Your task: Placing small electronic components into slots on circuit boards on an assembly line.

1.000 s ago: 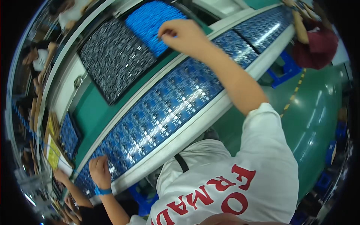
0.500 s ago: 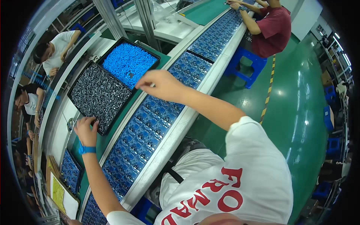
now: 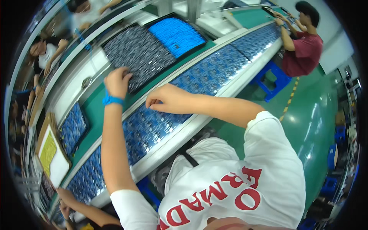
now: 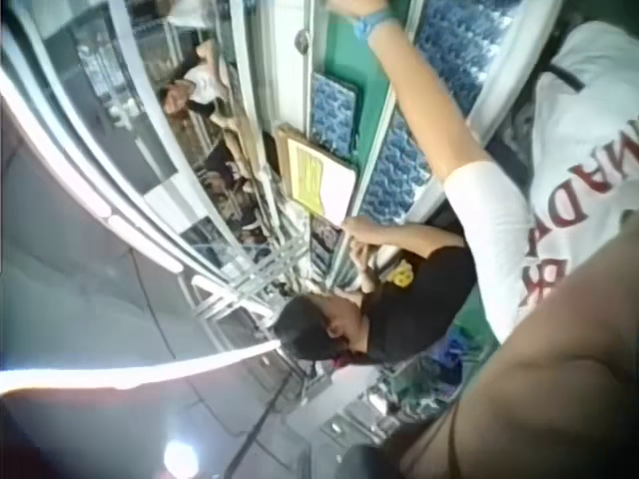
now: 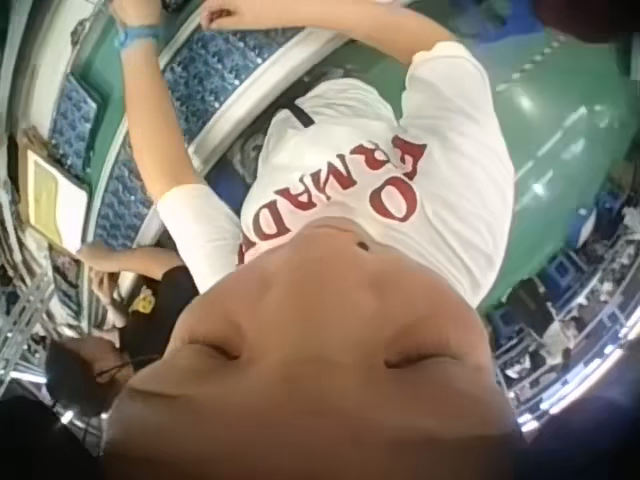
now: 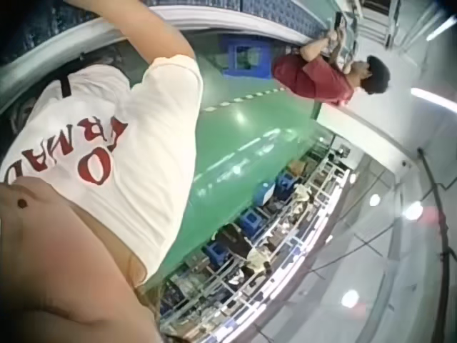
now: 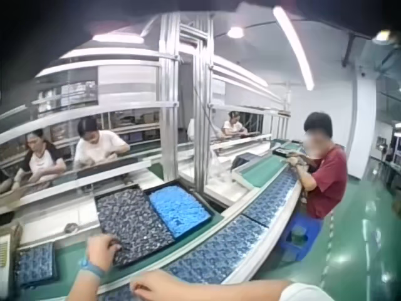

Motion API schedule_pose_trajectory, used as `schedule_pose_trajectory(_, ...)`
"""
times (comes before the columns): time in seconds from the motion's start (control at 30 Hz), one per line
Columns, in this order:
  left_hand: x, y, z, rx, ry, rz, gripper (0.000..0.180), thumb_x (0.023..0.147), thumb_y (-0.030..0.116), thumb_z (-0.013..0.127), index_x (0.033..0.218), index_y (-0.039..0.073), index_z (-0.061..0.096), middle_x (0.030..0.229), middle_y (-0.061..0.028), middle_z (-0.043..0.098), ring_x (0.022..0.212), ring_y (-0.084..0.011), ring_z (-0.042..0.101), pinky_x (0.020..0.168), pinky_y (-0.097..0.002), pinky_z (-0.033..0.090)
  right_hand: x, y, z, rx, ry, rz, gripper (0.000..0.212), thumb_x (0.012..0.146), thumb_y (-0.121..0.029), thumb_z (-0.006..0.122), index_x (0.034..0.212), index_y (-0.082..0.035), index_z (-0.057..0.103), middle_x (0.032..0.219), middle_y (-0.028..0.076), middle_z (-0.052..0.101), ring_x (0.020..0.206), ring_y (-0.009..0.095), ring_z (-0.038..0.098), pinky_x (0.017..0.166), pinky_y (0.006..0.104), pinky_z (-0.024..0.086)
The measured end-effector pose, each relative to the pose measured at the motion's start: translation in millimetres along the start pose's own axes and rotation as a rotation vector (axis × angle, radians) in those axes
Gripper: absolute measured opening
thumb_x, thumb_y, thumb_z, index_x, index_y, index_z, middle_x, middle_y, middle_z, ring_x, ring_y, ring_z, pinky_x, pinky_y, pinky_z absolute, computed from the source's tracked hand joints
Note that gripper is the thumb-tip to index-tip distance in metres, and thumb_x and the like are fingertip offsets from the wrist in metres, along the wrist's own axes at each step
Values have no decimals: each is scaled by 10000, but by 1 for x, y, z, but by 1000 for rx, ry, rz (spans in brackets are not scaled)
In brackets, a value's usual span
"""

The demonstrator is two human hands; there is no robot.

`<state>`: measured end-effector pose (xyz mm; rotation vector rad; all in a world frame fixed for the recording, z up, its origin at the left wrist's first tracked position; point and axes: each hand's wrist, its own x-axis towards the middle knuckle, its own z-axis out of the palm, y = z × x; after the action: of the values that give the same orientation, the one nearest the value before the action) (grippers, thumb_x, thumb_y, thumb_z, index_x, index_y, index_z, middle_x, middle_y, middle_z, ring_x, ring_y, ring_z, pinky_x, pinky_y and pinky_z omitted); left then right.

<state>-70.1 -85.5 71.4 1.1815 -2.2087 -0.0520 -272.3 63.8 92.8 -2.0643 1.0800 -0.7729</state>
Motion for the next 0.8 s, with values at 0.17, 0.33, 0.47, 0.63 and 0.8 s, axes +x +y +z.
schedule_pose_trajectory(0.17, -21, 22, -51, -125, -78, 2, 143, 823, 192, 728, 913, 85, 760, 913, -109, 731, 843, -296, 693, 734, -388, 536, 23, 2, 15, -229, -9, -214, 128, 833, -93, 675, 938, -38, 723, 903, 122, 704, 856, 287, 682, 761, 374, 541)
schedule_pose_trajectory(0.33, -88, 12, -100, -177, -197, -101, 172, 841, 139, 721, 984, 49, 753, 918, -128, 734, 834, -263, 701, 755, -346, 534, 45, -3, 21, -245, -95, -108, 120, 839, -70, 664, 939, -31, 716, 899, 119, 689, 864, 297, 670, 773, 386, 534)
schedule_pose_trajectory(0.47, -118, 12, -119, -275, -305, -264, 167, 849, 111, 713, 993, 35, 750, 897, -117, 738, 817, -218, 695, 749, -324, 527, 61, 9, 40, -388, -111, -145, 109, 838, -65, 665, 932, -29, 706, 900, 121, 676, 879, 303, 663, 784, 398, 531)
schedule_pose_trajectory(0.63, -133, 14, -115, -339, -306, -263, 163, 825, 97, 729, 977, 46, 756, 883, -114, 739, 767, -211, 685, 720, -328, 539, 69, 7, 49, -505, -144, -181, 88, 838, -64, 663, 911, -25, 693, 897, 125, 665, 906, 315, 655, 804, 408, 527)
schedule_pose_trajectory(0.8, -135, 12, -104, -391, -371, -277, 168, 849, 88, 714, 1000, 22, 745, 902, -96, 742, 806, -172, 678, 753, -298, 527, 69, 11, 47, -518, -178, -189, 79, 841, -62, 657, 899, -21, 692, 898, 133, 665, 909, 327, 651, 812, 414, 525)
